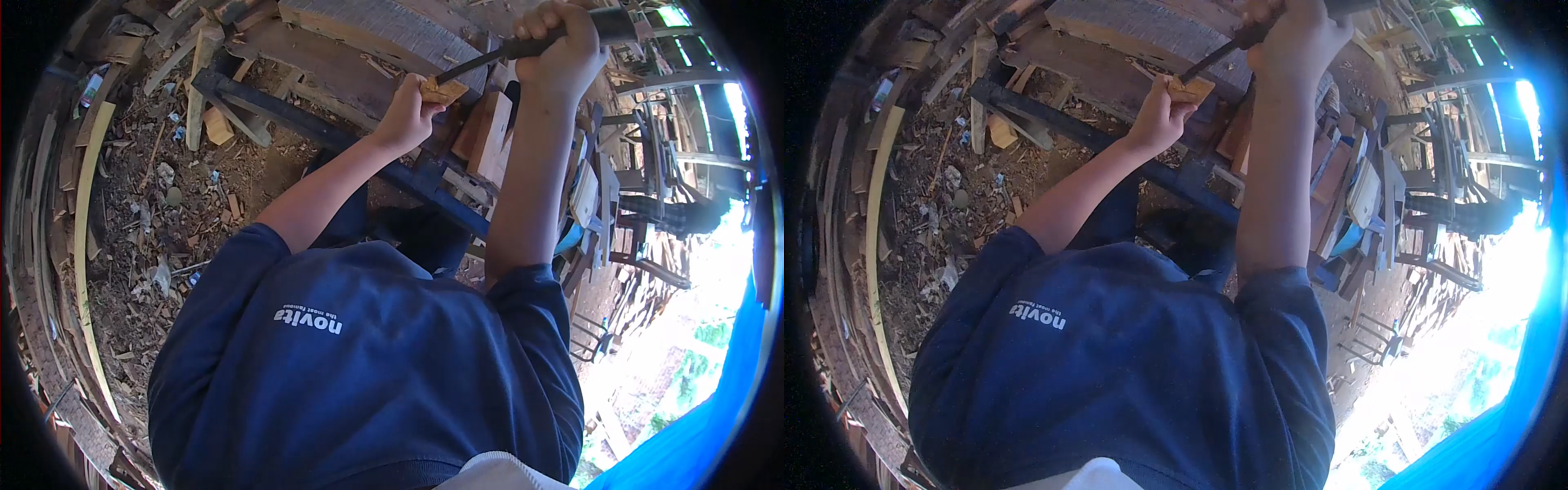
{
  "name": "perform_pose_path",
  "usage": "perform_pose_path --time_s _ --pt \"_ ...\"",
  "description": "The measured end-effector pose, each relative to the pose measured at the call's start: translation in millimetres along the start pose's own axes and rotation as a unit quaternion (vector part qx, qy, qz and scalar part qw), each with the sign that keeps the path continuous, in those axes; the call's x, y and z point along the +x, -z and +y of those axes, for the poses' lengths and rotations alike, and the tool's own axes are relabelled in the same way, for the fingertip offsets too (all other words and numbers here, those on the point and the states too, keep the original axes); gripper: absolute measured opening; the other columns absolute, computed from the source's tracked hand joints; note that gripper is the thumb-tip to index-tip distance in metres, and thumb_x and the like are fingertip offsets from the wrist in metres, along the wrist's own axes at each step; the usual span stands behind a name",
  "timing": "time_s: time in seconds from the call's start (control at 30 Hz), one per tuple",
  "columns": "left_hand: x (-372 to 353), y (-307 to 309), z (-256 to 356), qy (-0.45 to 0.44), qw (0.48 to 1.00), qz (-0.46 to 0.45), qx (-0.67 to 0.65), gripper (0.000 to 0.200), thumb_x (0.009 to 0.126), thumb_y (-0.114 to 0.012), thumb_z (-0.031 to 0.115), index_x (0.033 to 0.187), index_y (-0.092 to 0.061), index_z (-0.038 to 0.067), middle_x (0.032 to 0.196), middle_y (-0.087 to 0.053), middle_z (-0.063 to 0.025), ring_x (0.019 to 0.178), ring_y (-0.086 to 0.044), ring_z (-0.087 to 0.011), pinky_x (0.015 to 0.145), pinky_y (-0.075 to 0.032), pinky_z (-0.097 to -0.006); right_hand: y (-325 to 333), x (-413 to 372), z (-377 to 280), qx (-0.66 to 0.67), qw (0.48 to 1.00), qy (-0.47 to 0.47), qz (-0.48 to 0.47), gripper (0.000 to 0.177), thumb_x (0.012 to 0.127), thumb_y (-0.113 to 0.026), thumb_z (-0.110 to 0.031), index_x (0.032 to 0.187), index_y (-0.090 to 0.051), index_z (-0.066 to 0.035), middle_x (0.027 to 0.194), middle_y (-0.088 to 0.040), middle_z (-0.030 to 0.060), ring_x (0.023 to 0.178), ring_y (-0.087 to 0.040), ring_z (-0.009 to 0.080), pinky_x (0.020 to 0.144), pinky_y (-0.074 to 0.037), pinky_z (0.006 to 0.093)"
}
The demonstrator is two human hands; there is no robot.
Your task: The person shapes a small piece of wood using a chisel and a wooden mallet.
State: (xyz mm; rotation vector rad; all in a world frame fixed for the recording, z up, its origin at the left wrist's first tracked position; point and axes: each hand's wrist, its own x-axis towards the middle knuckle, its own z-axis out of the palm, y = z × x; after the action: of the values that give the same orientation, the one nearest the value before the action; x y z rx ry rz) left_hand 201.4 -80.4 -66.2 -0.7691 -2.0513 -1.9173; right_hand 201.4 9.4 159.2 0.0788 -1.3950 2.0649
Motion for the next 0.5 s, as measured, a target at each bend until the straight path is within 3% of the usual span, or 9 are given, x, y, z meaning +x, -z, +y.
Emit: perform_pose_path --time_s 0.1,0.17,0.2,0.27,0.4,0.43,0.5 --pt "0.5 -1.0 -1.3 -0.008 1.0 -0.005 -0.021 0.03 0.086 -0.067 0.002 0.104 -0.043 -0.002 0.093 -0.06 -0.0224 0.09 -0.063 -0.0419 0.077 -0.05 -0.041 6.2 0.4 -1.5 0.016 1.0 0.009 0.004 0.016 0.082 -0.055 -0.006 0.073 -0.044 -0.013 0.06 -0.043 0.0005 0.046 -0.039 0.0124 0.043 -0.035 0.0293" --pt "0.5 -0.6 -3.1 -0.028 1.0 -0.007 0.008 0.031 0.086 -0.068 0.003 0.105 -0.044 -0.001 0.093 -0.061 -0.0182 0.088 -0.066 -0.0321 0.075 -0.052 -0.0364 10.1 1.6 -3.3 0.0 1.0 0.015 0.007 0.013 0.082 -0.055 -0.005 0.077 -0.045 -0.013 0.06 -0.042 0.0004 0.046 -0.038 0.0124 0.044 -0.035 0.0291" --pt "0.5 0.6 -5.1 -0.029 1.0 -0.007 0.007 0.031 0.086 -0.068 0.003 0.105 -0.044 -0.001 0.093 -0.061 -0.0182 0.088 -0.066 -0.0321 0.075 -0.052 -0.0364 9.7 2.0 -3.7 -0.002 1.0 0.016 0.006 0.013 0.082 -0.055 -0.005 0.077 -0.045 -0.013 0.06 -0.042 0.0004 0.046 -0.038 0.0124 0.044 -0.035 0.0291" --pt "-2.0 3.3 -10.8 0.06 0.991 -0.05 -0.107 0.031 0.088 -0.069 0.006 0.108 -0.046 -0.001 0.094 -0.062 -0.0117 0.086 -0.066 -0.0186 0.074 -0.052 -0.0302 6.1 1.0 -3.9 -0.008 1.0 0.021 0.005 0.011 0.082 -0.055 -0.005 0.082 -0.046 -0.012 0.06 -0.041 0.0004 0.046 -0.039 0.0124 0.044 -0.035 0.0292" --pt "-11.0 -2.1 -36.2 0.09 0.987 -0.069 -0.116 0.03 0.09 -0.068 0.008 0.111 -0.048 0.0 0.095 -0.061 -0.0071 0.084 -0.062 -0.01 0.074 -0.052 -0.0257 8.8 6.7 3.9 -0.02 0.999 0.021 -0.019 0.012 0.081 -0.055 -0.005 0.086 -0.046 -0.012 0.06 -0.042 0.0009 0.046 -0.04 0.0124 0.044 -0.036 0.0292" --pt "-12.3 -2.2 -36.2 0.081 0.989 -0.055 -0.108 0.03 0.09 -0.067 0.007 0.113 -0.049 0.0 0.096 -0.061 -0.007 0.085 -0.062 -0.011 0.075 -0.052 -0.0263 23.1 18.2 13.2 0.23 0.964 -0.105 -0.087 0.012 0.081 -0.055 -0.005 0.086 -0.047 -0.012 0.06 -0.042 0.0013 0.046 -0.04 0.0127 0.044 -0.036 0.0296" --pt "-14.4 -3.1 -37.9 0.075 0.991 -0.042 -0.098 0.03 0.09 -0.066 0.007 0.114 -0.05 0.0 0.096 -0.061 -0.0068 0.085 -0.062 -0.0119 0.075 -0.052 -0.027 17.1 16.8 12.5 0.463 0.845 -0.223 -0.145 0.012 0.081 -0.055 -0.005 0.086 -0.047 -0.012 0.06 -0.042 0.0017 0.046 -0.041 0.013 0.044 -0.037 0.03"
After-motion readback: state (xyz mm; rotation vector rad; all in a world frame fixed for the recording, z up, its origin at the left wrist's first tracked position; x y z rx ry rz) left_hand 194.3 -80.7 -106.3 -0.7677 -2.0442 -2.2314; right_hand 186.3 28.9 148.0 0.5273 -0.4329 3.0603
